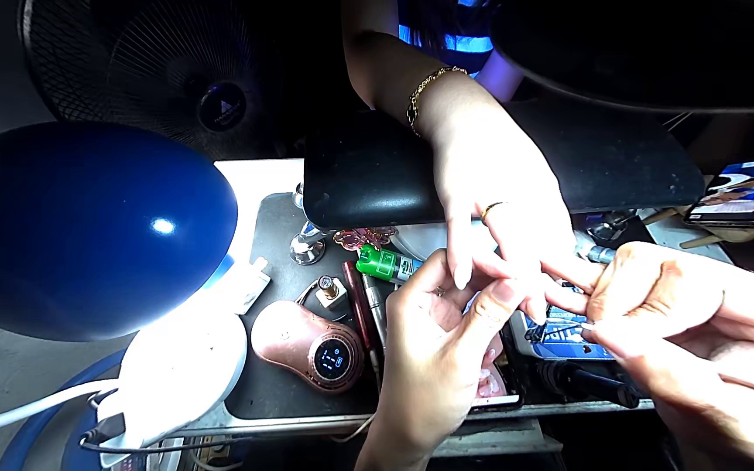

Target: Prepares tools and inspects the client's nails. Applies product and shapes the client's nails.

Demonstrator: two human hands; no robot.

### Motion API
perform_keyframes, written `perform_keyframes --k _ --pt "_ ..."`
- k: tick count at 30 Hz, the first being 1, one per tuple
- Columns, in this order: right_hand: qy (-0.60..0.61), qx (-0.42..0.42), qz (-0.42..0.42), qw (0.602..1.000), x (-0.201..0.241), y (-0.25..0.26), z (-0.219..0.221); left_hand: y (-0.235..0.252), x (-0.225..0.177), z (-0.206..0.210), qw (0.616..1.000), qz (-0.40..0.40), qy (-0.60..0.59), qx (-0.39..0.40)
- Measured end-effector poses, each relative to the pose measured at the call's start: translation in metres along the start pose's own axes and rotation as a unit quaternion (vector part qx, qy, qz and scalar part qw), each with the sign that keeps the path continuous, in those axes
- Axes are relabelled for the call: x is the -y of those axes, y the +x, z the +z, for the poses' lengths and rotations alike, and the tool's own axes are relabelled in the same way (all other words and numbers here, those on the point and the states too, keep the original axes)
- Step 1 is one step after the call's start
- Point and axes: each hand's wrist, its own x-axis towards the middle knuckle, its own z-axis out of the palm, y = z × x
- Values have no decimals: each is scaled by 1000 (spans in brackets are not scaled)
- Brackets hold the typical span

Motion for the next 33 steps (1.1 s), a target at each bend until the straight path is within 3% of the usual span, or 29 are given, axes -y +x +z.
perform_keyframes --k 18,33 --pt "20 7 2 1000 -2 1 -2 0 1 0 1000 -1 -1 4" --pt "56 -44 5 997 -1 2 0 -1 0 -1 1000 -12 -8 8"
